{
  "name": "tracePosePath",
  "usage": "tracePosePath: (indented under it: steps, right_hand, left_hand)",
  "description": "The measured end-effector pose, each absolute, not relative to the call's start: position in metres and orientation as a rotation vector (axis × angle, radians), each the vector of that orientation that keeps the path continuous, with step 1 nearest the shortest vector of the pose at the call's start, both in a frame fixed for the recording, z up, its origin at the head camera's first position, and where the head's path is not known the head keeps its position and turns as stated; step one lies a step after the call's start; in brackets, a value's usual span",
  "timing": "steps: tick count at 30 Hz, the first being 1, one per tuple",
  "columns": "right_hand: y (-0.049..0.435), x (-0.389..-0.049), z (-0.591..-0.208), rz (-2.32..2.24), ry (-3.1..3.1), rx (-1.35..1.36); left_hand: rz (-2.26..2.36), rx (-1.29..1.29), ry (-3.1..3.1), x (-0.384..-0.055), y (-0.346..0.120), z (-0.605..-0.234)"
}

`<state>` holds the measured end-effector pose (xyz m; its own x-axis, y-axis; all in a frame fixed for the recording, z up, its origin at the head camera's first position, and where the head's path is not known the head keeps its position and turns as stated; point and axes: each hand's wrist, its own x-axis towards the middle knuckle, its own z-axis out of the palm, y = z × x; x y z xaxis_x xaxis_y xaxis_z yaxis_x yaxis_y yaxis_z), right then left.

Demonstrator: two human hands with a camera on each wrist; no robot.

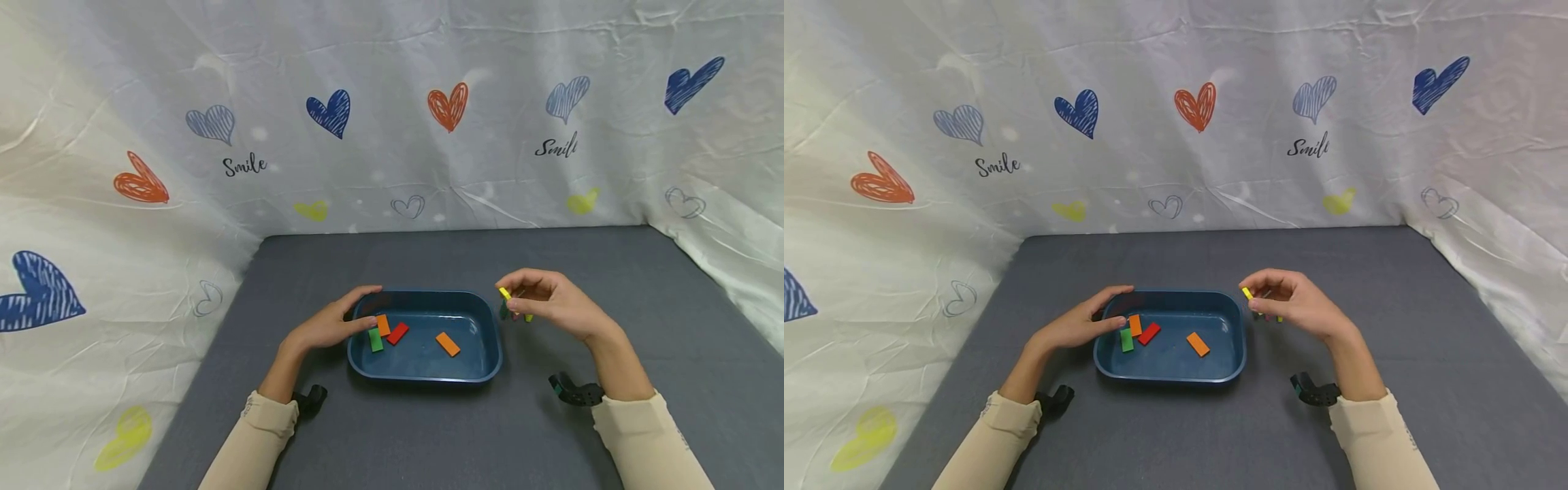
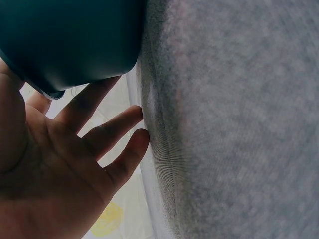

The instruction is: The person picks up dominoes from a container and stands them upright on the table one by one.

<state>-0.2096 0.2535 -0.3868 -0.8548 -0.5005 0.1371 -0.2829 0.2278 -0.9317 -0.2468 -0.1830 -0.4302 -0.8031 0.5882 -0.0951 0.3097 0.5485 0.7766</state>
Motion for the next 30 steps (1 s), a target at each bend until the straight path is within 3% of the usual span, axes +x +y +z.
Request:
tracePosePath:
  steps: [17, 30]
  right_hand:
    - [0.306, -0.207, -0.423, -1.683, 2.605, -0.333]
    - [0.315, -0.214, -0.447, -1.594, 2.640, -0.283]
  left_hand:
    - [1.133, 0.742, 2.435, -0.245, -0.182, -0.428]
    - [1.146, 0.726, 2.431, -0.248, -0.184, -0.431]
